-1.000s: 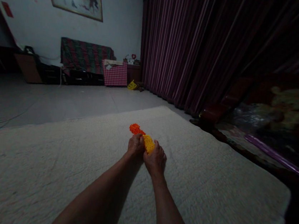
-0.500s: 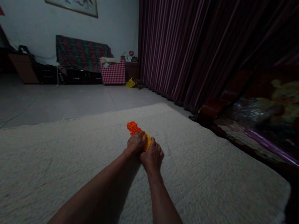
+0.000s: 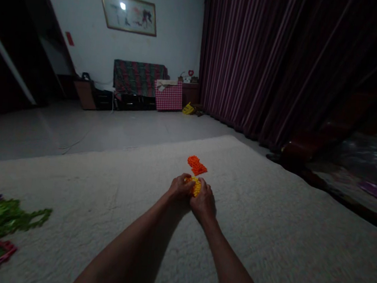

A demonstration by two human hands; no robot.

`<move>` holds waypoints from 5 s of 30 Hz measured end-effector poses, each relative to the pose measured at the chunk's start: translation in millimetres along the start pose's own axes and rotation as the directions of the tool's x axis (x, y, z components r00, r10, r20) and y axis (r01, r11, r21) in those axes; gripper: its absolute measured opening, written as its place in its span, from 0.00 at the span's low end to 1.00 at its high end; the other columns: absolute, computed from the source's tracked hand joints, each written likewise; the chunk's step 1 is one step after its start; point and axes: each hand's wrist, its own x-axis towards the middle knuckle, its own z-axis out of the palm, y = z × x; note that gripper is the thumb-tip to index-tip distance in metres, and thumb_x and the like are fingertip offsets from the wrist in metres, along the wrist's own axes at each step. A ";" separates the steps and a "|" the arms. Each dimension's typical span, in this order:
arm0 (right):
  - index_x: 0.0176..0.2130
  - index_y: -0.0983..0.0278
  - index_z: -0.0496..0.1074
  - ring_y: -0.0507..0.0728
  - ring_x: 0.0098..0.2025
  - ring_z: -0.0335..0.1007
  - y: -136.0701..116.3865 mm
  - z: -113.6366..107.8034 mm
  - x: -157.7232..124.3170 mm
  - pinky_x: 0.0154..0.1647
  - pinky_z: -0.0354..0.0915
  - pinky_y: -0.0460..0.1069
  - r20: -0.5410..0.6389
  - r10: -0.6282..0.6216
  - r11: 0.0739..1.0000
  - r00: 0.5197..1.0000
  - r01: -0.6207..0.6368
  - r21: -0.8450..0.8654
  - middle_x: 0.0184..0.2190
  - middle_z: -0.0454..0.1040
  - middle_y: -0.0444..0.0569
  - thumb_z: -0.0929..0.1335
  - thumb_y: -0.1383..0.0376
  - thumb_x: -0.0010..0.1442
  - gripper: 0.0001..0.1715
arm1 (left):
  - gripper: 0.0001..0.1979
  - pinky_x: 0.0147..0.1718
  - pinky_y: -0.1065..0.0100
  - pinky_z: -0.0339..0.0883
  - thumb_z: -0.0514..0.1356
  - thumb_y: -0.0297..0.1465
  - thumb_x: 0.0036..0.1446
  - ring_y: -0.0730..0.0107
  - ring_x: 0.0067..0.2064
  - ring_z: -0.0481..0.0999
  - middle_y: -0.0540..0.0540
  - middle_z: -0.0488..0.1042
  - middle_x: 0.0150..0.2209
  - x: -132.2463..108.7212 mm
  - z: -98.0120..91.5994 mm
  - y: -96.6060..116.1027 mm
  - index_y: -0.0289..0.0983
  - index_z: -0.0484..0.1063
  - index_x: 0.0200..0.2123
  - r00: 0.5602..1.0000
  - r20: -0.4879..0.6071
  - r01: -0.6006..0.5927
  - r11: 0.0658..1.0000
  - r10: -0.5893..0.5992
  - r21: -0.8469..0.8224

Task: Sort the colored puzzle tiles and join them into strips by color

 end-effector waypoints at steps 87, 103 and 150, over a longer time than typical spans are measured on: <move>0.61 0.67 0.54 0.66 0.57 0.59 24.2 39.8 99.3 0.57 0.53 0.57 -0.044 0.014 0.993 0.999 -0.019 -0.113 0.54 0.67 0.60 0.68 0.56 0.54 0.41 | 0.20 0.57 0.66 0.61 0.52 0.33 0.62 0.63 0.56 0.72 0.42 0.75 0.55 149.2 37.5 -10.9 0.36 0.72 0.54 0.993 -0.056 -0.100 0.994 0.102 0.049; 0.62 0.66 0.57 0.64 0.53 0.66 7.8 54.3 71.3 0.55 0.62 0.57 0.095 -0.305 0.948 0.948 0.292 0.127 0.54 0.67 0.58 0.70 0.64 0.47 0.45 | 0.19 0.40 0.65 0.70 0.65 0.38 0.48 0.64 0.39 0.75 0.43 0.78 0.36 64.1 -20.6 -36.6 0.32 0.74 0.42 0.994 -0.053 -0.109 0.814 0.096 -0.571; 0.61 0.63 0.58 0.64 0.46 0.66 -183.1 90.0 -171.8 0.49 0.66 0.62 0.057 -0.655 0.702 0.753 0.580 0.413 0.47 0.69 0.56 0.67 0.64 0.50 0.39 | 0.17 0.50 0.62 0.69 0.59 0.32 0.53 0.63 0.45 0.77 0.43 0.79 0.43 -251.0 -193.5 -124.5 0.37 0.75 0.47 0.869 -0.473 0.001 0.957 -0.144 -0.289</move>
